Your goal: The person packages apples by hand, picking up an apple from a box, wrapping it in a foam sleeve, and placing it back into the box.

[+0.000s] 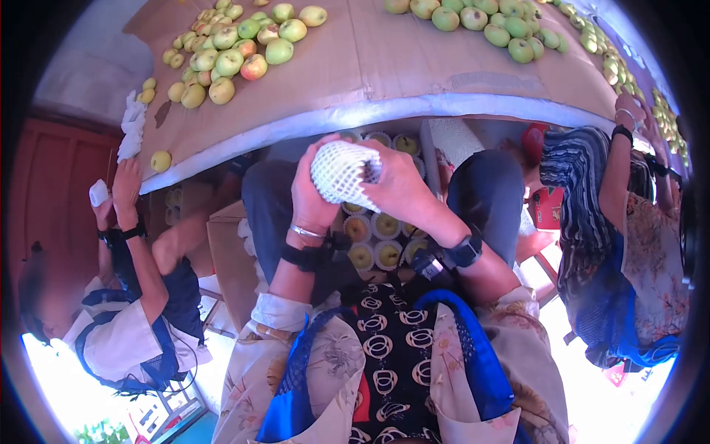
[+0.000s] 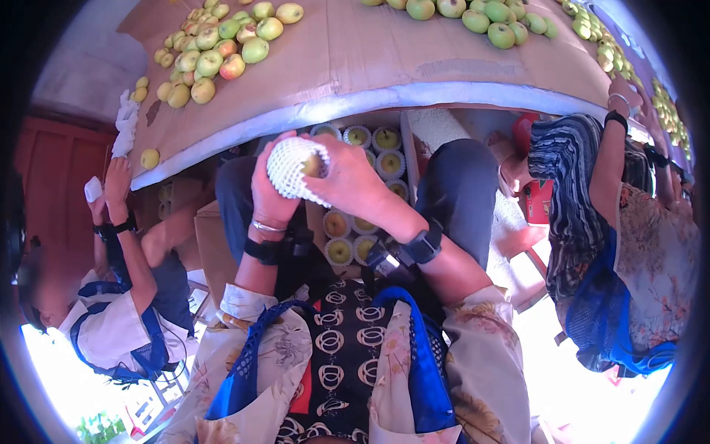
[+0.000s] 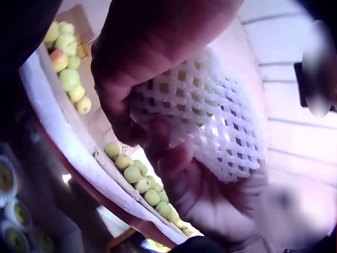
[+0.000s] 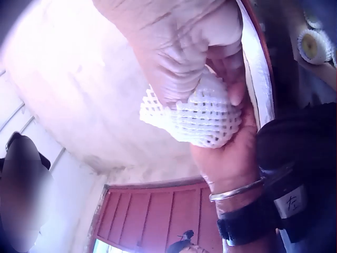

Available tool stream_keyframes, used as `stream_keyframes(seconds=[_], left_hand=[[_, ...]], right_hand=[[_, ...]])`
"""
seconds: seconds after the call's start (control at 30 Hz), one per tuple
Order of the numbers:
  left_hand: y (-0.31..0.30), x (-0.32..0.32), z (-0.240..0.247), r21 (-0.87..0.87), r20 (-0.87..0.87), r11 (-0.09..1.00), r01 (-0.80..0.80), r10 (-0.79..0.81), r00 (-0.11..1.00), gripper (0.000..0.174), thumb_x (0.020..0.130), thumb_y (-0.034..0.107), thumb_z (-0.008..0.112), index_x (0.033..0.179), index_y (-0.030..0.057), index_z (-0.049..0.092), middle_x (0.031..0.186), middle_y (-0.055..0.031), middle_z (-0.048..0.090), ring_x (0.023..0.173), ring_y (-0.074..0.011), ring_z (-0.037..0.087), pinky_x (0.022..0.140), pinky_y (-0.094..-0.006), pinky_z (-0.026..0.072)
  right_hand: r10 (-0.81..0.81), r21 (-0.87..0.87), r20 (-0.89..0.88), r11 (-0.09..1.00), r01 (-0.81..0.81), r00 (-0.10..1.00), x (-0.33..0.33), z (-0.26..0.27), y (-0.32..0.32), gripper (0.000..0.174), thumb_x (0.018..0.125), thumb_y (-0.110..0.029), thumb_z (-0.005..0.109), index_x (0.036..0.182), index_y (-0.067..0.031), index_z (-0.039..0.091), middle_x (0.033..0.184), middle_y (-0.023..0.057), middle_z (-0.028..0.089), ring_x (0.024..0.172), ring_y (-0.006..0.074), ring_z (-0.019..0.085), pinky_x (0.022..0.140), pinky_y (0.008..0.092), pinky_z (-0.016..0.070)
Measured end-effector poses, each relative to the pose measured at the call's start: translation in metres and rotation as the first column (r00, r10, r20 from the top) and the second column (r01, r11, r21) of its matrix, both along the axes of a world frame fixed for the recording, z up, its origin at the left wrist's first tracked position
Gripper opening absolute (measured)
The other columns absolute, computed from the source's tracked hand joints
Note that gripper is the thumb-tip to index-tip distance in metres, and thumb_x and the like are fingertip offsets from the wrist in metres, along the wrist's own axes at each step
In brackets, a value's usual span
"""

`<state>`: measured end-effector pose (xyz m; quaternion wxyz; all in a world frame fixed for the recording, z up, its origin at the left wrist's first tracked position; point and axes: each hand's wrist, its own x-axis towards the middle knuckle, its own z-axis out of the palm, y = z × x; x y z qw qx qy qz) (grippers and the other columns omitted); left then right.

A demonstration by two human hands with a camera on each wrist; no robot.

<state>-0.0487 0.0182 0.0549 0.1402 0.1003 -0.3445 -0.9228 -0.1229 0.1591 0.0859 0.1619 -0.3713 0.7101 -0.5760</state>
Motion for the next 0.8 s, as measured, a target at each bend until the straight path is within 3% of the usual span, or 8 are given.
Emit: stream_keyframes(seconds=[0.1, 0.23, 0.33, 0.4, 0.5, 0.53, 0.7, 0.8], left_hand=[[-0.008, 0.010, -0.025, 0.236, -0.245, 0.951, 0.198, -0.139, 0.959, 0.042, 0.091, 0.031, 0.033, 0.118, 0.0036, 0.049, 0.119, -0.0150, 0.052, 0.118, -0.0285, 0.044, 0.099, -0.0461, 0.0336], [-0.008, 0.017, -0.006, 0.639, -0.084, 0.769, 0.038, 0.020, 0.996, 0.042, 0.090, 0.034, 0.034, 0.113, 0.0024, 0.051, 0.113, -0.0149, 0.054, 0.113, -0.0322, 0.047, 0.091, -0.0524, 0.0395], [-0.010, 0.015, 0.001, 0.675, -0.082, 0.738, 0.027, 0.039, 0.996, 0.043, 0.090, 0.036, 0.034, 0.112, 0.0025, 0.051, 0.113, -0.0150, 0.054, 0.111, -0.0340, 0.048, 0.090, -0.0509, 0.0408], [-0.013, 0.017, -0.005, 0.552, -0.175, 0.828, 0.100, -0.002, 0.984, 0.044, 0.090, 0.037, 0.034, 0.113, 0.0031, 0.051, 0.115, -0.0136, 0.054, 0.111, -0.0323, 0.049, 0.092, -0.0474, 0.0403], [-0.012, 0.018, -0.032, 0.512, -0.403, 0.822, 0.249, -0.026, 0.915, 0.045, 0.091, 0.038, 0.032, 0.118, 0.0048, 0.048, 0.120, -0.0130, 0.051, 0.116, -0.0290, 0.045, 0.099, -0.0438, 0.0351], [0.005, 0.011, 0.006, 0.240, 0.200, 0.942, -0.233, 0.187, 0.962, 0.045, 0.092, 0.038, 0.029, 0.120, 0.0067, 0.047, 0.122, -0.0121, 0.050, 0.116, -0.0277, 0.045, 0.099, -0.0410, 0.0345], [0.002, 0.009, -0.013, 0.537, -0.276, 0.836, 0.115, 0.045, 0.960, 0.045, 0.093, 0.038, 0.028, 0.122, 0.0073, 0.045, 0.124, -0.0095, 0.048, 0.116, -0.0263, 0.045, 0.100, -0.0396, 0.0337], [0.003, 0.009, 0.011, 0.460, -0.026, 0.888, -0.020, 0.036, 0.999, 0.035, 0.093, 0.028, 0.035, 0.115, 0.0040, 0.049, 0.115, -0.0098, 0.054, 0.106, -0.0230, 0.053, 0.093, -0.0361, 0.0414]], right_hand=[[0.048, 0.061, 0.169, 0.996, -0.059, 0.984, -0.002, 0.025, 0.006, 0.064, 0.068, -0.030, 0.074, 0.117, 0.0021, 0.048, 0.093, 0.0169, 0.063, 0.079, 0.0234, 0.064, 0.070, 0.0333, 0.0504], [0.094, -0.136, 0.414, 0.990, -0.041, 0.906, -0.023, 0.030, 0.013, 0.078, 0.065, -0.030, 0.078, 0.126, -0.0001, 0.039, 0.116, 0.0145, 0.053, 0.094, 0.0175, 0.058, 0.075, 0.0336, 0.0493], [0.148, -0.195, -0.042, 0.969, -0.154, 0.988, -0.014, 0.031, 0.006, 0.086, 0.060, -0.029, 0.081, 0.127, -0.0006, 0.037, 0.124, 0.0158, 0.047, 0.111, 0.0215, 0.049, 0.088, 0.0349, 0.0431], [0.091, 0.009, -0.163, 0.996, -0.091, 0.982, 0.004, 0.022, -0.006, 0.094, 0.055, -0.034, 0.082, 0.129, -0.0005, 0.034, 0.126, 0.0178, 0.043, 0.119, 0.0291, 0.042, 0.098, 0.0344, 0.0343], [0.039, -0.029, -0.025, 0.999, -0.039, 0.999, 0.026, -0.009, -0.027, 0.095, 0.056, -0.035, 0.081, 0.129, -0.0010, 0.031, 0.125, 0.0173, 0.043, 0.117, 0.0289, 0.043, 0.098, 0.0343, 0.0343], [0.033, -0.102, 0.087, 0.995, -0.024, 0.996, 0.029, -0.018, -0.036, 0.094, 0.056, -0.034, 0.081, 0.129, -0.0010, 0.031, 0.125, 0.0170, 0.043, 0.116, 0.0285, 0.044, 0.098, 0.0342, 0.0343], [0.020, -0.236, 0.275, 0.971, 0.047, 0.961, 0.027, -0.015, -0.048, 0.091, 0.056, -0.032, 0.082, 0.127, -0.0013, 0.034, 0.121, 0.0147, 0.047, 0.112, 0.0261, 0.047, 0.098, 0.0338, 0.0347], [-0.026, -0.208, 0.210, 0.975, 0.071, 0.977, 0.021, -0.008, -0.045, 0.087, 0.054, -0.032, 0.082, 0.124, -0.0025, 0.039, 0.120, 0.0135, 0.048, 0.111, 0.0256, 0.048, 0.097, 0.0338, 0.0353]])
